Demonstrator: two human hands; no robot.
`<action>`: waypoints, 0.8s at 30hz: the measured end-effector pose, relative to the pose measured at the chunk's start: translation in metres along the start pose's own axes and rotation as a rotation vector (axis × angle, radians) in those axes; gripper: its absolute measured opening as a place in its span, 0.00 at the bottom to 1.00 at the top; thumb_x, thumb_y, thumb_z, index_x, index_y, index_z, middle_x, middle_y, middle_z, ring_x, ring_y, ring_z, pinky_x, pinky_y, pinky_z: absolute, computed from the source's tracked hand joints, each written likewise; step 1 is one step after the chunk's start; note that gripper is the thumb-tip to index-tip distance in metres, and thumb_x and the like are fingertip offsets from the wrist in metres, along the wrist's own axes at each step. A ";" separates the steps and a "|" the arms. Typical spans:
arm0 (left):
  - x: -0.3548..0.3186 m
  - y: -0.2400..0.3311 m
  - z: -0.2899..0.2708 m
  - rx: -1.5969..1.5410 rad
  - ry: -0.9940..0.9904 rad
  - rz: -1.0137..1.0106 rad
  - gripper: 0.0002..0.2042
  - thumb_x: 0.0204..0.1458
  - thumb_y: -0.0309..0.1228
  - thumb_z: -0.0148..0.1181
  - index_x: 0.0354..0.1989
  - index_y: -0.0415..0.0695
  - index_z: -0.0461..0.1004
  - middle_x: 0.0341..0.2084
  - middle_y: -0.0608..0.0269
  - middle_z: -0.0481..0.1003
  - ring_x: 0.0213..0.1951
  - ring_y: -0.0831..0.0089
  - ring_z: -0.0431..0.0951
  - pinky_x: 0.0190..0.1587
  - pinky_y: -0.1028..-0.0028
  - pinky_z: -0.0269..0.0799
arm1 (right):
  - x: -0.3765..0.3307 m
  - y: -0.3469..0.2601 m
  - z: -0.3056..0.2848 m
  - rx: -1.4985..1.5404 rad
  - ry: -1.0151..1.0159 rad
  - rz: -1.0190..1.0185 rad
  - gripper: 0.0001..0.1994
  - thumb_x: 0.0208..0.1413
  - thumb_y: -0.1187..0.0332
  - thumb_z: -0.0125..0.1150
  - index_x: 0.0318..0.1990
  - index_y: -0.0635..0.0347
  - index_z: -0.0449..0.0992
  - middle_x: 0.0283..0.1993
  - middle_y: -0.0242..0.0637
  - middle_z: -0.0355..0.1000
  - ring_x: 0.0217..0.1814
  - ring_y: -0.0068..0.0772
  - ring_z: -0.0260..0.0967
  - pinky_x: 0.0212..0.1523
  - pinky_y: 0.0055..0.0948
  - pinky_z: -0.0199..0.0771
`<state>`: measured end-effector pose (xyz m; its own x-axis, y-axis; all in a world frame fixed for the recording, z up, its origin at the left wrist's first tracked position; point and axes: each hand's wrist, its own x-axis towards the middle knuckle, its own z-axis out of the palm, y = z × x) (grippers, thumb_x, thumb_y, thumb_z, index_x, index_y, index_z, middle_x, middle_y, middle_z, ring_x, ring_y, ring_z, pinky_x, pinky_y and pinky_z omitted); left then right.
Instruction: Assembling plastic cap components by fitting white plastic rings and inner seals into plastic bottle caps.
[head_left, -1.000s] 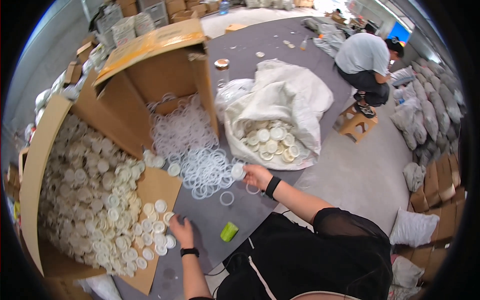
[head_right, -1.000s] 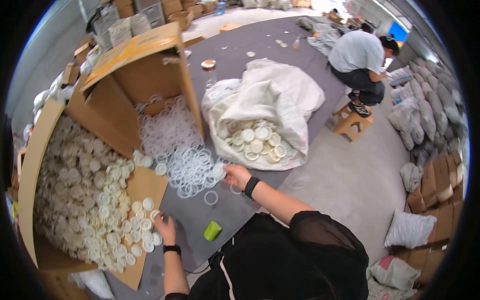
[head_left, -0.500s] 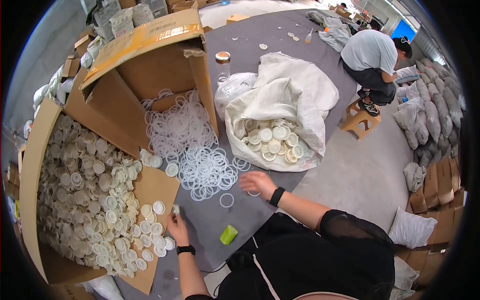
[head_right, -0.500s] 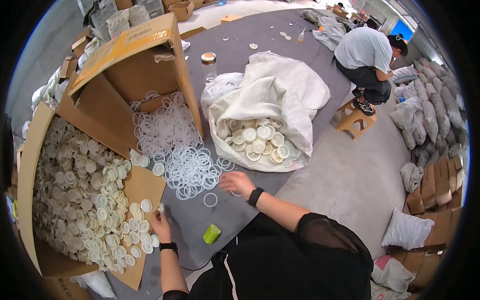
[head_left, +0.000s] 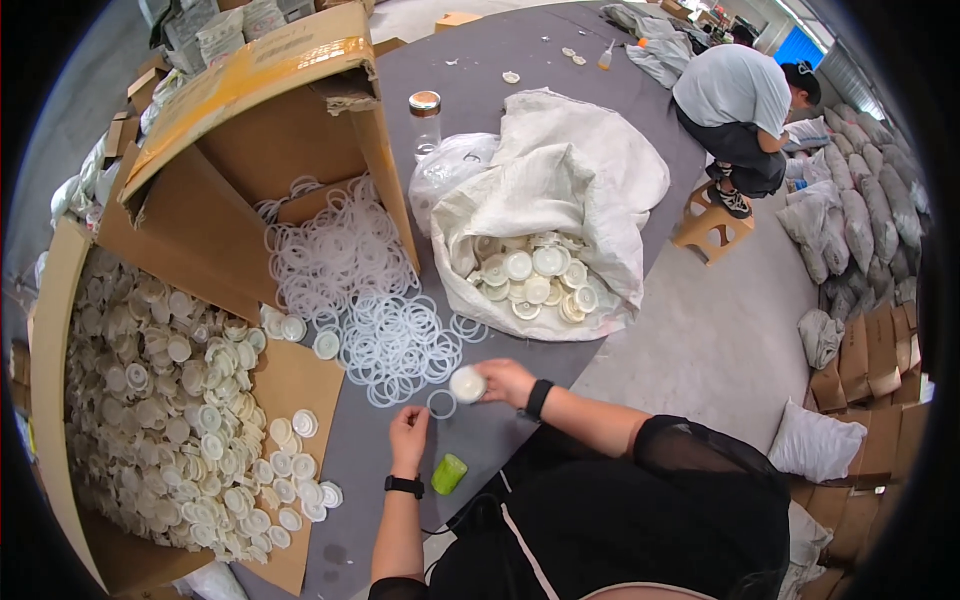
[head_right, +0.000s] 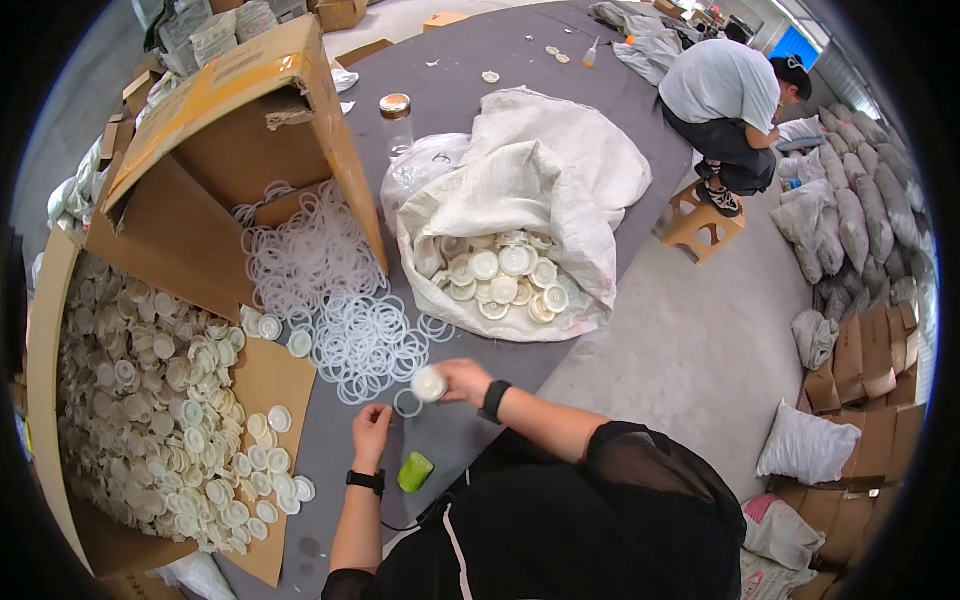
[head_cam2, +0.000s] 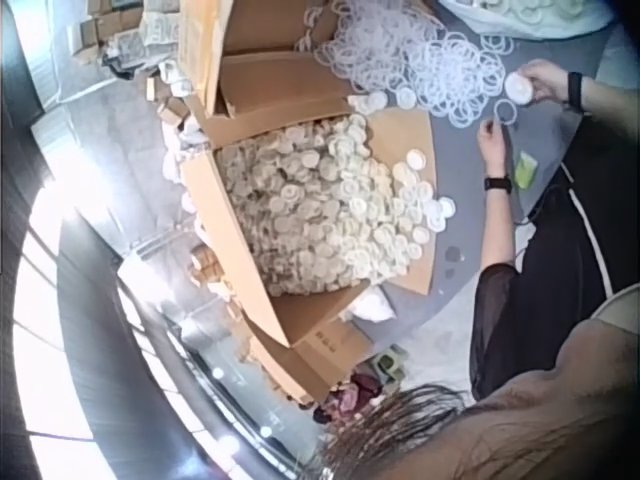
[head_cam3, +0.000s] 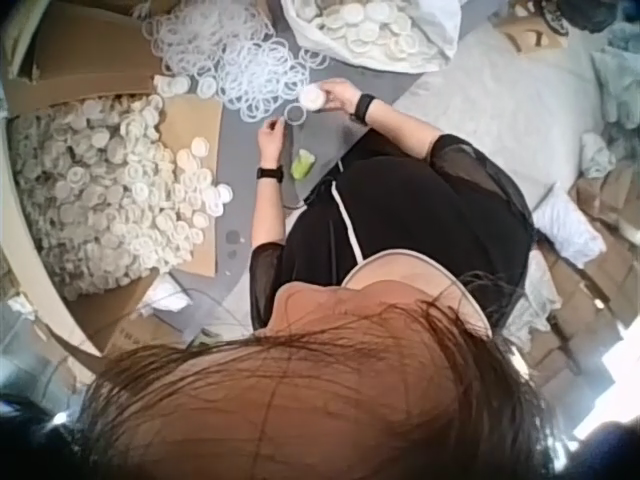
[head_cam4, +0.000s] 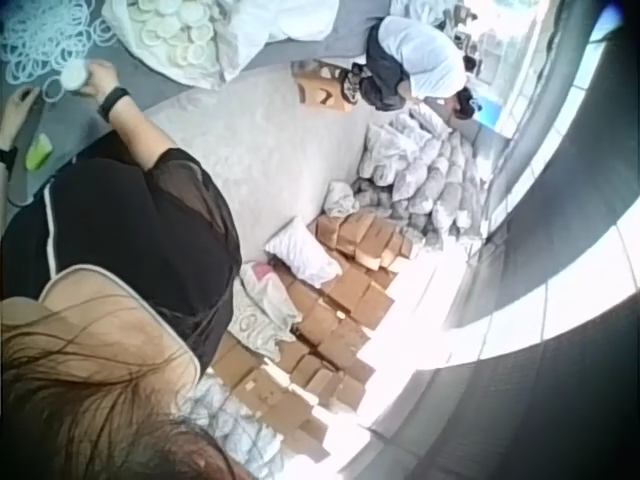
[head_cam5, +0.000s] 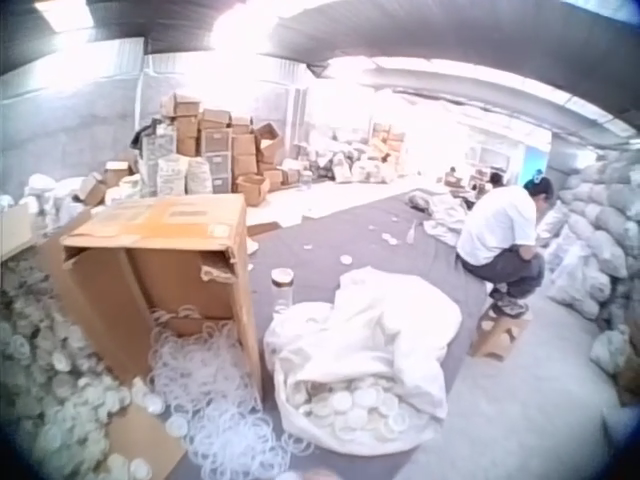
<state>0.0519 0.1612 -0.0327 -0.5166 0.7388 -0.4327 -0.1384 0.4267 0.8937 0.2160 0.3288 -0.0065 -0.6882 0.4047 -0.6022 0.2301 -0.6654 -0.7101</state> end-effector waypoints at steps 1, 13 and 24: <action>0.004 -0.003 -0.005 0.064 0.086 0.071 0.07 0.46 0.28 0.54 0.26 0.36 0.70 0.19 0.66 0.69 0.21 0.79 0.66 0.26 0.80 0.63 | 0.001 -0.010 -0.015 -0.161 0.004 -0.138 0.16 0.50 0.64 0.49 0.43 0.65 0.65 0.42 0.41 0.68 0.43 0.38 0.67 0.42 0.36 0.69; 0.012 -0.011 -0.142 1.069 0.992 0.350 0.19 0.37 0.23 0.53 0.42 0.36 0.61 0.36 0.48 0.65 0.45 0.53 0.61 0.49 0.61 0.54 | -0.010 -0.093 -0.083 0.507 0.595 -0.510 0.17 0.50 0.66 0.46 0.47 0.63 0.61 0.44 0.38 0.63 0.46 0.34 0.62 0.45 0.37 0.62; -0.004 0.007 -0.092 1.075 0.496 0.289 0.27 0.30 0.30 0.59 0.45 0.44 0.62 0.36 0.53 0.63 0.41 0.56 0.63 0.42 0.61 0.59 | 0.003 -0.011 0.047 0.139 0.065 0.014 0.11 0.52 0.66 0.46 0.39 0.64 0.68 0.33 0.39 0.69 0.32 0.29 0.69 0.34 0.27 0.71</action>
<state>-0.0247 0.1129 -0.0135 -0.7122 0.6987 0.0682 0.6835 0.6680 0.2943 0.1792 0.3077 0.0166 -0.6384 0.4317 -0.6372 0.1384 -0.7500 -0.6468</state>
